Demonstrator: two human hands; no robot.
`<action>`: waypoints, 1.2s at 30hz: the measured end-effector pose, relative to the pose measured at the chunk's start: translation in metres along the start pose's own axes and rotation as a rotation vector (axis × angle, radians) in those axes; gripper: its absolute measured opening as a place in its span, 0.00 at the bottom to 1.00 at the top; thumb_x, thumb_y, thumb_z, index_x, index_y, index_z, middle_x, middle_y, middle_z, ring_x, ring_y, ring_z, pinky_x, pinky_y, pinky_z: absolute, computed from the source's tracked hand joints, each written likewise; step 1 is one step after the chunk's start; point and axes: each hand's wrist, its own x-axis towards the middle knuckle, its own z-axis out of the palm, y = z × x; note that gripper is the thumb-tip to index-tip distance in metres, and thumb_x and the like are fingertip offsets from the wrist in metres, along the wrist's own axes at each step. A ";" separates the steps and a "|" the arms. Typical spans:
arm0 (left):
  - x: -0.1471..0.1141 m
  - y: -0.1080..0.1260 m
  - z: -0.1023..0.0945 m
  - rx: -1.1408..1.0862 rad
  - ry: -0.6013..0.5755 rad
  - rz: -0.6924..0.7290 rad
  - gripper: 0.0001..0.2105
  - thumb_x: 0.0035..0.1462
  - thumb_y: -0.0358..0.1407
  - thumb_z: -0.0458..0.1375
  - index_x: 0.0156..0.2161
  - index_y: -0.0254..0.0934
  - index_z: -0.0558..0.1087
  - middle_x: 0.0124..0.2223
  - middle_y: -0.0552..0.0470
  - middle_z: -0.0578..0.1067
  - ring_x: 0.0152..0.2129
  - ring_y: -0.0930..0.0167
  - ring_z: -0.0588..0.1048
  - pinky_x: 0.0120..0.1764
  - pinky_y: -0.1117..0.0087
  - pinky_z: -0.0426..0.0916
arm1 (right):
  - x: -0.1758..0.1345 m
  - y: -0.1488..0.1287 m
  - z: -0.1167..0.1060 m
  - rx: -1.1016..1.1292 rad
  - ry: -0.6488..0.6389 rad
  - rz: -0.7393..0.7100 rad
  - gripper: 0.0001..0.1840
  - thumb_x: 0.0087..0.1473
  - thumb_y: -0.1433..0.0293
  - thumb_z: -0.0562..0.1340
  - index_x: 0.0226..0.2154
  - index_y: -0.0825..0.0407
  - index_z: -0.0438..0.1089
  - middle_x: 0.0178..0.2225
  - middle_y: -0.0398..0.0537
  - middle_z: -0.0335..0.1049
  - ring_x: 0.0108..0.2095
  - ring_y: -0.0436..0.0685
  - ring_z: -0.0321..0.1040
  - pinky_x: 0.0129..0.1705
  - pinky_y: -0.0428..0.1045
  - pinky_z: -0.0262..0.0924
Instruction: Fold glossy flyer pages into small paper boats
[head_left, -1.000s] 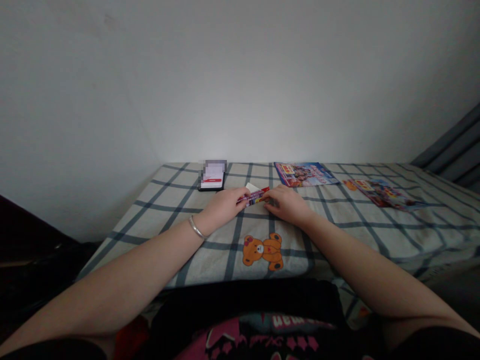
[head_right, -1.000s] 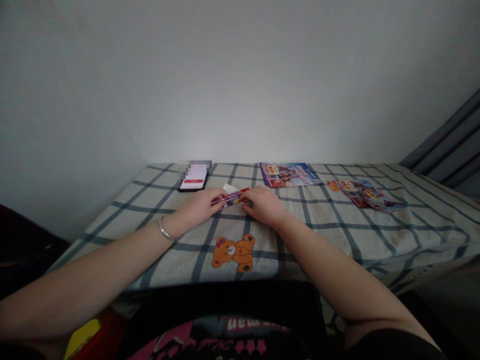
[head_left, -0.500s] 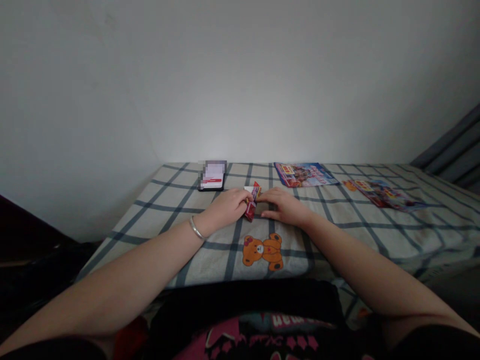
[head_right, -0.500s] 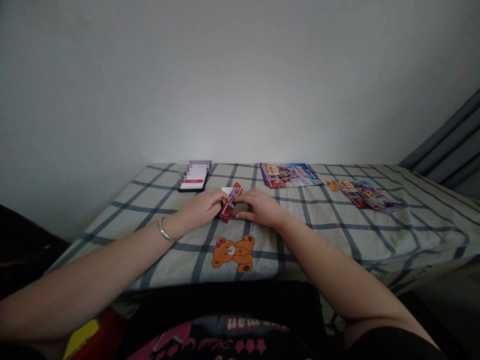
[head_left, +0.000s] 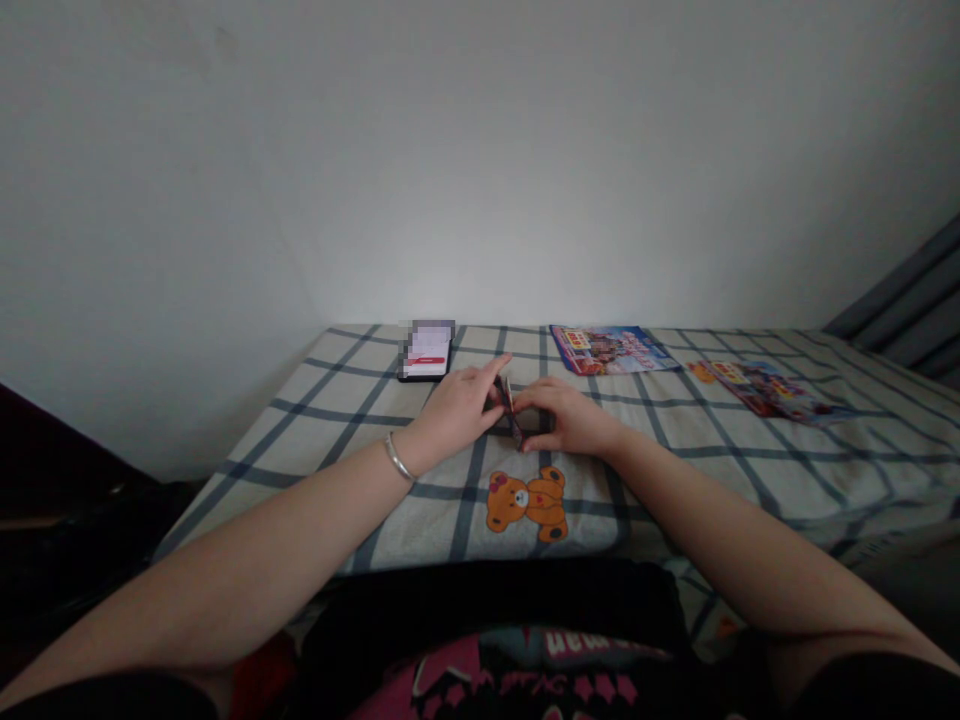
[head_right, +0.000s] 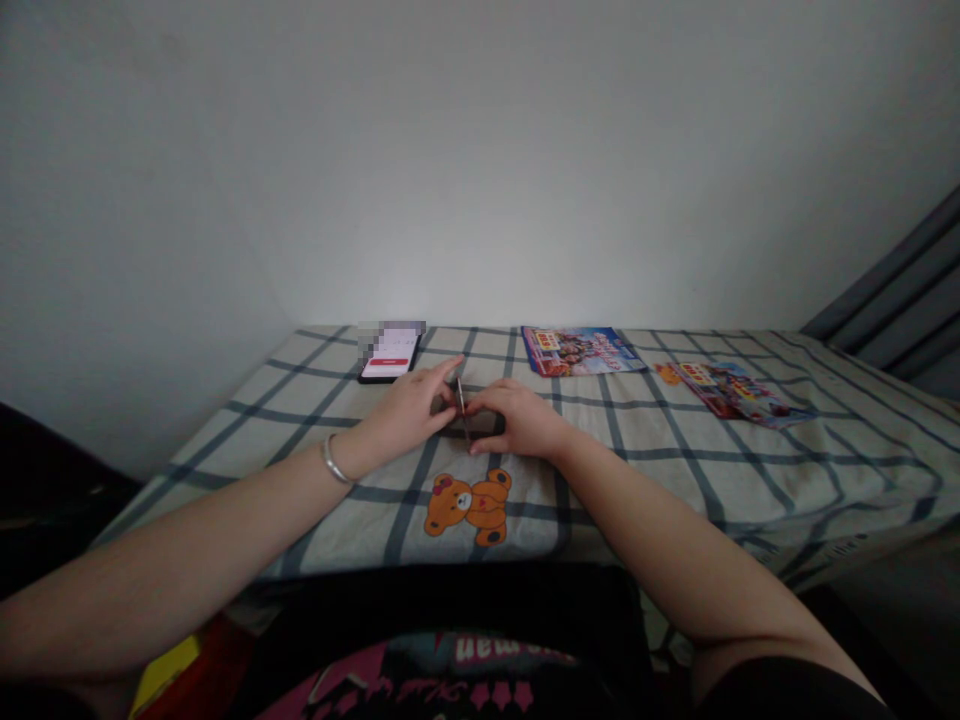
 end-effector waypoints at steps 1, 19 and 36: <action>0.000 0.000 -0.001 0.014 0.012 -0.010 0.34 0.57 0.31 0.60 0.66 0.34 0.51 0.37 0.51 0.75 0.41 0.63 0.73 0.48 0.60 0.68 | 0.000 0.000 0.000 0.009 -0.009 -0.008 0.25 0.46 0.57 0.72 0.44 0.51 0.71 0.44 0.51 0.75 0.49 0.60 0.69 0.54 0.57 0.59; 0.000 -0.012 0.007 -0.019 0.069 0.093 0.25 0.57 0.30 0.59 0.59 0.36 0.62 0.53 0.44 0.72 0.53 0.61 0.68 0.57 0.53 0.63 | -0.002 0.000 -0.001 0.072 0.070 -0.080 0.18 0.51 0.68 0.67 0.46 0.50 0.71 0.49 0.52 0.74 0.51 0.60 0.69 0.54 0.58 0.61; -0.004 0.001 -0.005 0.068 -0.131 0.039 0.12 0.66 0.31 0.51 0.53 0.38 0.65 0.45 0.49 0.77 0.39 0.67 0.77 0.42 0.66 0.71 | -0.011 0.011 -0.008 -0.154 0.234 0.300 0.06 0.51 0.75 0.63 0.34 0.51 0.72 0.34 0.47 0.74 0.37 0.57 0.70 0.42 0.52 0.65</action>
